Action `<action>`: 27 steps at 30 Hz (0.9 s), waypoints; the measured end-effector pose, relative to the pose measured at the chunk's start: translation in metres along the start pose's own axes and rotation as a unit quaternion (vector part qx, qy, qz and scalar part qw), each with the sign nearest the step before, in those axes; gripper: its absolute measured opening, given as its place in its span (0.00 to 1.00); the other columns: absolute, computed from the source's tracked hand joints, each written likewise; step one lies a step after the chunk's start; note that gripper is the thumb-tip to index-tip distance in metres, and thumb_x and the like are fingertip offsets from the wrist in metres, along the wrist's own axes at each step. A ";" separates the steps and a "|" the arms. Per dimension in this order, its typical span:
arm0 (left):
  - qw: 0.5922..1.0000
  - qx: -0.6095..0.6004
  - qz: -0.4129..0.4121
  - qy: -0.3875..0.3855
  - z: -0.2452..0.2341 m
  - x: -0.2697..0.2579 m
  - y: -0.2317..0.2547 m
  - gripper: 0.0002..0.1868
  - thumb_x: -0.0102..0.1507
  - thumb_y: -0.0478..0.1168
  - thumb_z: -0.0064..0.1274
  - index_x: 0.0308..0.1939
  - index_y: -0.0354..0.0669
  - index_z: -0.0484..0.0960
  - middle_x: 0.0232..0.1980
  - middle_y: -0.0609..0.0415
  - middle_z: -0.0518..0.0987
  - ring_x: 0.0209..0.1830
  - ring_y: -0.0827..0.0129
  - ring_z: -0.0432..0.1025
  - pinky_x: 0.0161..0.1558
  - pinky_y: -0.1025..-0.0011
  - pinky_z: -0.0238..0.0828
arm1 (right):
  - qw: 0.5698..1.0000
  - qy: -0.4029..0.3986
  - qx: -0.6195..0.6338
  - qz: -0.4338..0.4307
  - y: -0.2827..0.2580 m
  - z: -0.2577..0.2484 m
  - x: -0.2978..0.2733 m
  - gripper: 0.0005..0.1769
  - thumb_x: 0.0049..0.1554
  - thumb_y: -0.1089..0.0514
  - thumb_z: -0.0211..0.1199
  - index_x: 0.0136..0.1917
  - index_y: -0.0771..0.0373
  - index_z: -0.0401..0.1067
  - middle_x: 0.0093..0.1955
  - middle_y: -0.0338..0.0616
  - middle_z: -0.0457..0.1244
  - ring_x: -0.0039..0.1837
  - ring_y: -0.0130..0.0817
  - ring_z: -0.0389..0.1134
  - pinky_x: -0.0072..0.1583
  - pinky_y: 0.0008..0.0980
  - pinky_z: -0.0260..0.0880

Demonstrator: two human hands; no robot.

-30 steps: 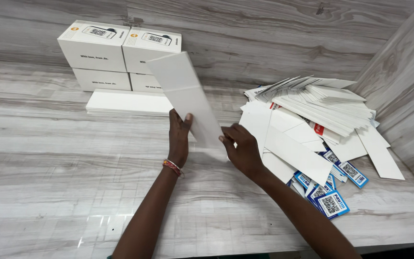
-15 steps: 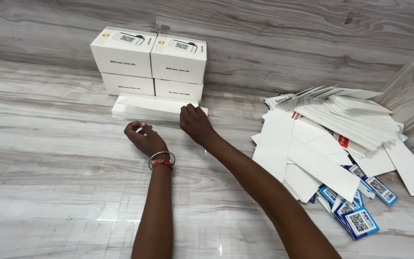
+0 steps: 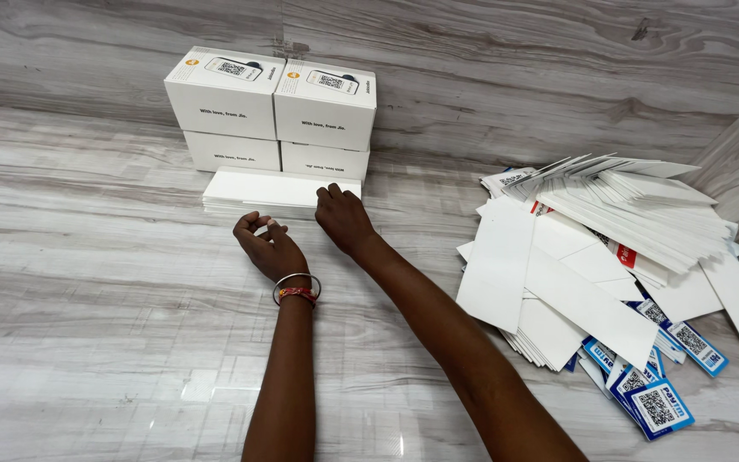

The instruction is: The person stacks white boxes and then repeatedly picks up sheets of white paper from a pile, aligns them, and places them into a neat stack on the floor. The person handles the paper one at a time or in small groups throughout the clip.

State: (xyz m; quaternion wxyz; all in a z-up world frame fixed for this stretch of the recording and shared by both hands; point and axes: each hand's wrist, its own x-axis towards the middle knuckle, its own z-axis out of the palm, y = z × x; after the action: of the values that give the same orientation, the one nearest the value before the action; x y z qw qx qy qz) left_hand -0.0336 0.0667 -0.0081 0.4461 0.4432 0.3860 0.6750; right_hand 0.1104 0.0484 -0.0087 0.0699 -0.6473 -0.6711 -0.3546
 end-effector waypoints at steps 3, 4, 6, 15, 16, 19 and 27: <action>1.000 -0.006 -0.007 -0.021 0.001 -0.004 0.002 0.13 0.67 0.29 0.45 0.55 0.40 0.68 0.51 0.52 0.74 0.38 0.71 0.74 0.41 0.73 0.79 | 0.999 0.007 0.043 0.022 0.000 0.000 -0.001 0.02 0.51 0.67 0.64 0.40 0.68 0.72 0.50 0.46 0.64 0.53 0.39 0.65 0.47 0.36 0.69; 1.000 -0.008 -0.007 -0.028 0.002 -0.006 0.002 0.13 0.67 0.29 0.45 0.55 0.40 0.68 0.50 0.52 0.74 0.38 0.71 0.74 0.41 0.72 0.79 | 0.998 0.010 0.056 0.029 0.002 -0.003 -0.003 0.05 0.53 0.66 0.63 0.44 0.69 0.73 0.53 0.48 0.64 0.54 0.40 0.65 0.48 0.37 0.70; 0.999 -0.012 -0.006 -0.046 0.005 -0.010 0.005 0.13 0.68 0.30 0.45 0.56 0.40 0.68 0.48 0.52 0.74 0.38 0.70 0.74 0.42 0.71 0.78 | 0.996 -0.026 0.079 0.039 0.006 -0.012 -0.015 0.14 0.55 0.66 0.61 0.55 0.71 0.72 0.56 0.49 0.64 0.57 0.42 0.65 0.52 0.39 0.69; 0.892 0.241 0.135 -0.357 0.030 -0.075 0.022 0.19 0.68 0.37 0.50 0.63 0.44 0.68 0.40 0.53 0.80 0.41 0.60 0.76 0.42 0.59 0.73 | 0.976 -0.032 0.061 0.205 0.086 -0.115 -0.187 0.25 0.54 0.69 0.56 0.65 0.61 0.75 0.62 0.50 0.63 0.64 0.47 0.63 0.64 0.46 0.63; 0.875 0.250 0.128 -0.394 0.032 -0.085 0.022 0.20 0.68 0.38 0.50 0.64 0.45 0.67 0.41 0.52 0.81 0.44 0.59 0.75 0.45 0.59 0.73 | 0.975 -0.035 0.019 0.219 0.102 -0.131 -0.217 0.23 0.54 0.66 0.57 0.64 0.63 0.75 0.61 0.49 0.64 0.64 0.46 0.64 0.62 0.45 0.63; 0.838 0.233 0.090 -0.485 0.040 -0.123 0.023 0.23 0.68 0.40 0.50 0.67 0.46 0.64 0.47 0.49 0.82 0.51 0.59 0.76 0.52 0.60 0.73 | 0.927 -0.079 -0.042 0.364 0.148 -0.176 -0.298 0.19 0.63 0.55 0.58 0.64 0.64 0.74 0.60 0.52 0.64 0.60 0.49 0.64 0.56 0.48 0.64; 0.811 0.165 0.099 -0.552 0.051 -0.193 0.008 0.42 0.57 0.34 0.61 0.72 0.45 0.57 0.67 0.40 0.73 0.66 0.48 0.68 0.64 0.56 0.65 | 0.903 -0.137 -0.095 0.397 0.115 -0.215 -0.362 0.35 0.63 0.36 0.51 0.65 0.69 0.70 0.58 0.54 0.63 0.64 0.48 0.59 0.62 0.52 0.60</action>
State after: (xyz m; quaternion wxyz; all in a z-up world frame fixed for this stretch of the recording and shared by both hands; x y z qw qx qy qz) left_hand 0.0526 -0.1120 -0.0338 0.4352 0.8440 0.1346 0.2832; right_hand 0.1927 -0.3808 -0.0054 0.0504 -0.9057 -0.3248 -0.2678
